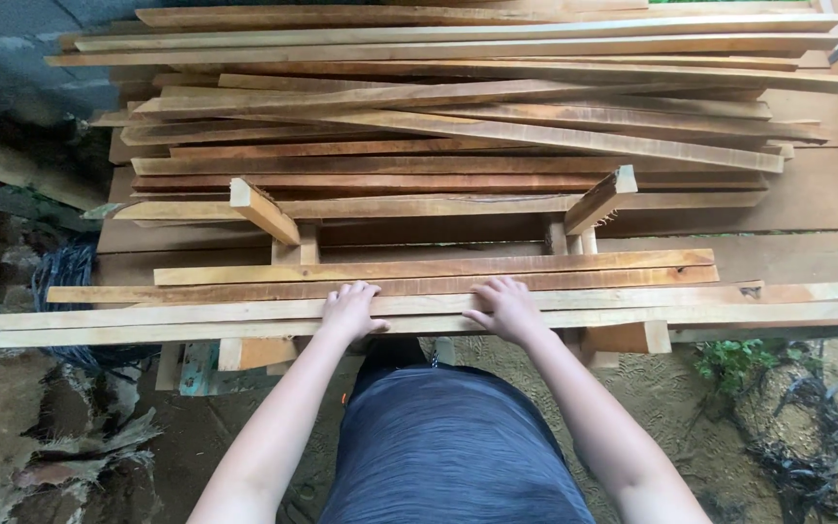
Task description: Picking up wood slats from a pile and arranging them into an organized stack on a workbench.
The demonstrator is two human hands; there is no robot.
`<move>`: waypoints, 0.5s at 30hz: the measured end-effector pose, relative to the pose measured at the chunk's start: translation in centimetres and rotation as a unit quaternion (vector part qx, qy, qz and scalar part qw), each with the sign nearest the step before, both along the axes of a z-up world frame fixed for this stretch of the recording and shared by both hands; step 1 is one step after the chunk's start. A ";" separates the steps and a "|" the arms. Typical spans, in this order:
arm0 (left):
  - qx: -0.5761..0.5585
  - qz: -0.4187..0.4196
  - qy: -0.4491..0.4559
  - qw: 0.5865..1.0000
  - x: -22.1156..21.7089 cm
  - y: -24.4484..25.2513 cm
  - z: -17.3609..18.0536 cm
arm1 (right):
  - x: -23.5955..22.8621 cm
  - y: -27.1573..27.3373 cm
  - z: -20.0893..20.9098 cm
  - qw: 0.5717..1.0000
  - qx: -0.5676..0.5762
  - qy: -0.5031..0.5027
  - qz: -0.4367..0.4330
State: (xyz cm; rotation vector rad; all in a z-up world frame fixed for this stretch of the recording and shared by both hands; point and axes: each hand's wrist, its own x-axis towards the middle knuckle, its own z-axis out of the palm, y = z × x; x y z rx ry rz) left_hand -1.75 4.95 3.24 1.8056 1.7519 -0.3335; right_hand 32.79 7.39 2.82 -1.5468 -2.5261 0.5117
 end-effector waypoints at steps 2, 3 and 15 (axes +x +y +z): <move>-0.005 -0.004 0.010 1.000 0.2 0.1 0.0 | -0.5 0.5 -0.6 1.000 -0.011 -0.012 0.007; -0.010 -0.004 0.011 1.000 0.4 0.0 0.2 | -0.5 0.9 -0.8 0.999 -0.037 -0.029 0.012; -0.034 0.004 0.026 0.999 1.2 0.5 1.9 | -1.3 1.0 -0.8 0.990 -0.133 -0.038 0.036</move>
